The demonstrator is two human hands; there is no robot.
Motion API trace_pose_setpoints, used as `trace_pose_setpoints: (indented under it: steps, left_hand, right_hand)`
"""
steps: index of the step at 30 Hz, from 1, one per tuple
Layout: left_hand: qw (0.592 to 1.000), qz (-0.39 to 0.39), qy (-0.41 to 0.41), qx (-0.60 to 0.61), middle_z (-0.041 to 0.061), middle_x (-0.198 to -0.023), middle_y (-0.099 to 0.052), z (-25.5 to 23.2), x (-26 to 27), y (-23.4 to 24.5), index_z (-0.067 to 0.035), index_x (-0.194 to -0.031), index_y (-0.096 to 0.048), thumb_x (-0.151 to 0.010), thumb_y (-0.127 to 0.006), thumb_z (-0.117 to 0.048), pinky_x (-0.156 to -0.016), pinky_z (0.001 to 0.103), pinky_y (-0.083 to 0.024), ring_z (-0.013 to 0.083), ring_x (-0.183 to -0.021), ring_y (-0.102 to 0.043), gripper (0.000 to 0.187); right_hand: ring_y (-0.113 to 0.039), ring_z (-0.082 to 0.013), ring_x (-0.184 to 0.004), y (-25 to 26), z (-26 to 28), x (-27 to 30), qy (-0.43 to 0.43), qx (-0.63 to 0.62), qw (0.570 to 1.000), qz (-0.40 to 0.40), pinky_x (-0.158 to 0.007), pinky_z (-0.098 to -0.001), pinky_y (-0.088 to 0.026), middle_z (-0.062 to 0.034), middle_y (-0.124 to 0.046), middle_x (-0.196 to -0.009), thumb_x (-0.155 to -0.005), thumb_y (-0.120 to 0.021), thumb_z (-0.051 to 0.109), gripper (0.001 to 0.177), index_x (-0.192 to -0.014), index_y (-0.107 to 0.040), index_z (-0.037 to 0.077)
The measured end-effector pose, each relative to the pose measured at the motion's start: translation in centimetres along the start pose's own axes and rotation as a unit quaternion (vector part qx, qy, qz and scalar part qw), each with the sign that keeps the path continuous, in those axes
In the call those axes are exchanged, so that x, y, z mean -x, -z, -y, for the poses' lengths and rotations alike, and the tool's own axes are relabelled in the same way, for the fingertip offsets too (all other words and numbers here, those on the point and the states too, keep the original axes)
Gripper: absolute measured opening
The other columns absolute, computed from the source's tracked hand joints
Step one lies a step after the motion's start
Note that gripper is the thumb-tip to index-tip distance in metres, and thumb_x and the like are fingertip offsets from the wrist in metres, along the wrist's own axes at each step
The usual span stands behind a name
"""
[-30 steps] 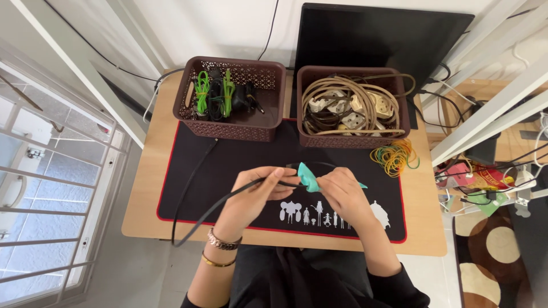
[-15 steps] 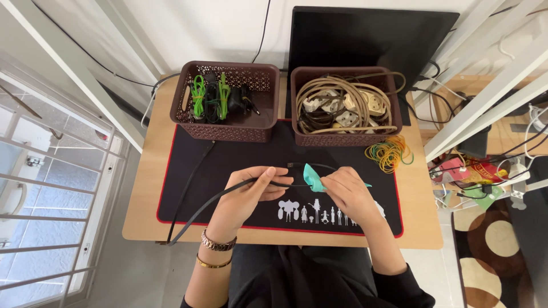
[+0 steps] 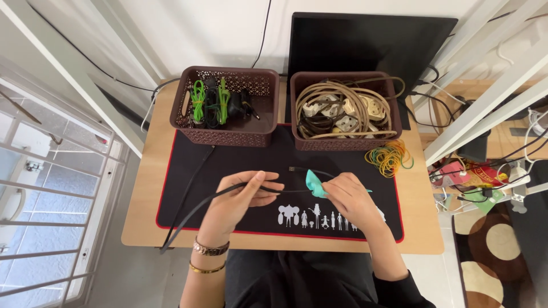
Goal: Cleaning electronic cables with a microfiber cloth and coiling them with rubber bands to organize them into storage baskets.
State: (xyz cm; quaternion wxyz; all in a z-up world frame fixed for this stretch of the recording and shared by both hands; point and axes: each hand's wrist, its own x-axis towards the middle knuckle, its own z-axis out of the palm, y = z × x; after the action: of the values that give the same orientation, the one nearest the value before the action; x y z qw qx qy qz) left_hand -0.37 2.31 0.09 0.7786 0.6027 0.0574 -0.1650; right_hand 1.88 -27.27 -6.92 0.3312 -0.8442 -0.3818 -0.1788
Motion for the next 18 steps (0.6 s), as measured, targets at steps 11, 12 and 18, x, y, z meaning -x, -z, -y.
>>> trace_pose_setpoints:
  steps: [11,12,18]
  left_hand:
    - [0.997,-0.052,-0.021,0.062,0.019,-0.104,-0.078,0.6,0.1,1.9,0.005,-0.121,-0.069,-0.103,-0.055,-0.023,-0.082,0.034,-0.064,0.0229,-0.089,-0.077,0.036]
    - [0.996,-0.053,-0.021,0.062,0.019,-0.104,-0.078,1.2,-0.5,1.8,0.005,-0.121,-0.069,-0.103,-0.055,-0.023,-0.082,0.034,-0.064,0.0229,-0.089,-0.077,0.036]
    - [0.962,-0.086,-0.105,0.235,0.016,-0.119,-0.072,3.7,-1.9,-2.8,0.001,-0.13,-0.058,-0.105,-0.045,-0.031,-0.094,0.033,-0.061,0.0219,-0.108,-0.073,0.042]
  right_hand:
    - [-0.063,-0.0295,-0.089,0.0,-1.1,0.1,-0.01,0.005,1.0,-0.006,-0.084,-0.0414,-0.05,-0.0088,-0.066,-0.093,-0.077,-0.076,0.001,0.029,-0.104,-0.065,0.001]
    - [-0.063,-0.0295,-0.089,-0.3,-1.0,0.0,-0.009,0.005,1.0,-0.006,-0.084,-0.0414,-0.05,-0.0088,-0.066,-0.093,-0.077,-0.076,0.001,0.029,-0.104,-0.065,0.001]
    - [-0.061,-0.0327,-0.089,-2.2,-0.4,0.0,-0.039,-0.008,0.996,-0.074,-0.08,-0.0413,-0.05,-0.0106,-0.066,-0.096,-0.078,-0.075,-0.004,0.031,-0.107,-0.065,0.0]
